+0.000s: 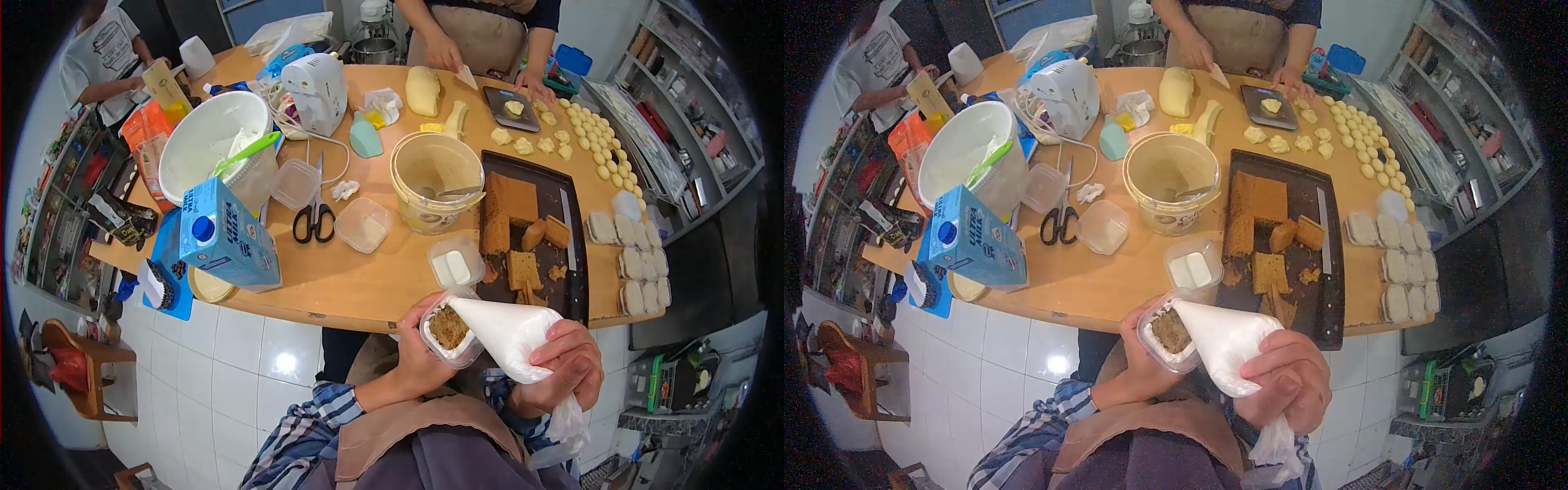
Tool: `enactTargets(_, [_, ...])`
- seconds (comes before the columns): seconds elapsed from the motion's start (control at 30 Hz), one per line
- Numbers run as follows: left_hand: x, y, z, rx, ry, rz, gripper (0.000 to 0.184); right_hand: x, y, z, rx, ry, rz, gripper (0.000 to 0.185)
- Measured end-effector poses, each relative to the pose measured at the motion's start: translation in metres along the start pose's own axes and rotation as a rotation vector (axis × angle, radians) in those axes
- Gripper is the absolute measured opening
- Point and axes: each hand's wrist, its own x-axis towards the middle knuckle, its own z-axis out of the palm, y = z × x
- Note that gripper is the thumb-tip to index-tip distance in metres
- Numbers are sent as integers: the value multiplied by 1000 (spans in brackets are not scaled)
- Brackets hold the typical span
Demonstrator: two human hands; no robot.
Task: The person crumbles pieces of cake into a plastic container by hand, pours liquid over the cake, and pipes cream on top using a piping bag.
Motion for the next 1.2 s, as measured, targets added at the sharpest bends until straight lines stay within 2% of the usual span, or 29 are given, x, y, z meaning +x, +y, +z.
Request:
enactTargets(0.1, [-1,0,-1,70,-6,10,87,2,-3,0,-13,-19,25,41])
enactTargets(0.3, [-3,-3,-1,9,-25,-37,88,3,-9,0,-40,-50,112,45])
enactTargets(0.4, [-2,-1,-2,8,-38,-29,88,1,-10,1,13,-59,110,36])
enactTargets(0.5, [-3,-3,-2,-22,-16,0,88,2,-11,-1,-33,-89,140,36])
enactTargets(0.6, [-2,-4,-2,-10,-11,26,87,3,-12,-4,-44,-75,199,51])
enactTargets(0.7, [1,1,-2,-8,34,60,78,2,-15,-2,-25,-35,205,50])
enactTargets(1.0, [2,0,-4,35,48,87,79,1,-17,2,63,-14,200,49])
enactTargets(1.2, [5,4,-8,100,5,91,81,4,-17,-4,67,-134,158,42])
